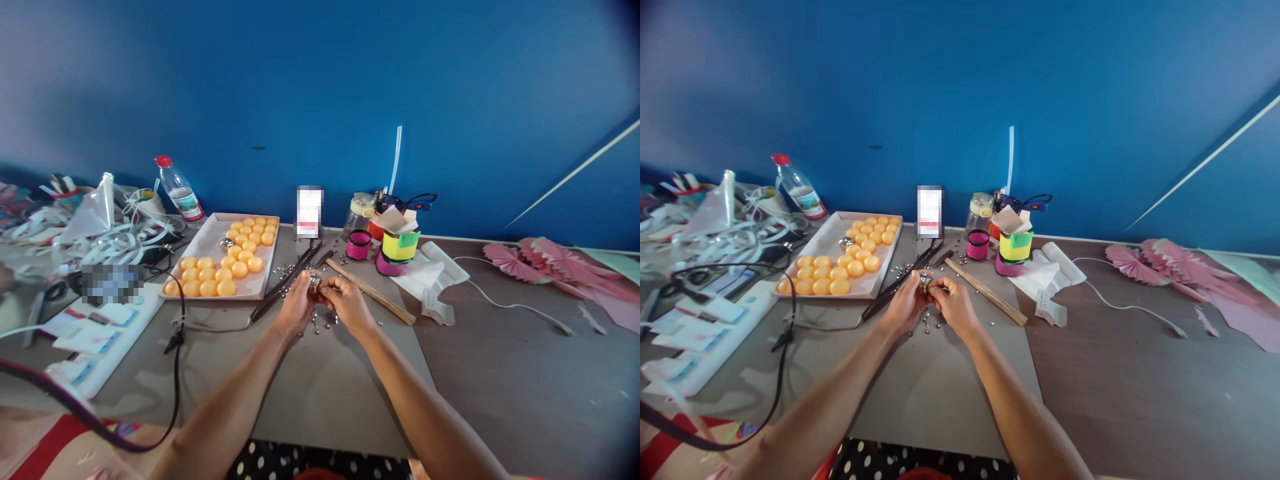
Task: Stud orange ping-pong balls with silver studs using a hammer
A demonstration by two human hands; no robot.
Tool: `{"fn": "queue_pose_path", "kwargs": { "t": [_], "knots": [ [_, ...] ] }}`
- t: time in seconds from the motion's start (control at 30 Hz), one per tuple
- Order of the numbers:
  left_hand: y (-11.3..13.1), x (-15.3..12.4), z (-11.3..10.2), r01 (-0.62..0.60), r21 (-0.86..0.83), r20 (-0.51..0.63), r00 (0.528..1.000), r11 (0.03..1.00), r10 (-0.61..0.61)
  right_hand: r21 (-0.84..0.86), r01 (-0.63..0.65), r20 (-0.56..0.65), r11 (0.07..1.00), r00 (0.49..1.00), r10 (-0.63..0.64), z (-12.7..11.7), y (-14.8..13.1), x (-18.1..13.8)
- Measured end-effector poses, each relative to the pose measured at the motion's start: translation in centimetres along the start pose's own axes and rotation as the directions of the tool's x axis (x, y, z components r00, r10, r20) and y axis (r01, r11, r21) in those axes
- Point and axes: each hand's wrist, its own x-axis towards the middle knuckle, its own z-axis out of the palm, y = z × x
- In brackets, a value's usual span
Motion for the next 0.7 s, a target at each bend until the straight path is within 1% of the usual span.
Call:
{"fn": "queue_pose_path", "kwargs": {
  "t": [0.27,0.47,0.57,0.7],
  "knots": [
    [-0.03,-0.02,-0.02,0.009,-0.038,-0.004,1.0,0.999,-0.009,0.038,-0.013,0.008,0.999,1.0,0.013,0.03,-0.2,-0.12],
    [-0.26,0.04,-0.17,-0.01,-0.011,-0.023,1.0,1.0,0.01,0.083,-0.019,0.032,0.996,0.999,0.017,-0.01,-0.16,-0.01],
    [-0.39,0.09,-0.18,-0.017,-0.003,-0.03,0.999,1.0,0.017,0.092,-0.017,0.021,0.996,1.0,0.015,0.08,-0.07,0.01],
    [-0.67,0.1,-0.19,-0.033,0.025,-0.045,0.998,0.999,0.035,0.093,-0.009,-0.033,0.996,0.999,0.012,0.49,0.07,-0.16]
  ]
}}
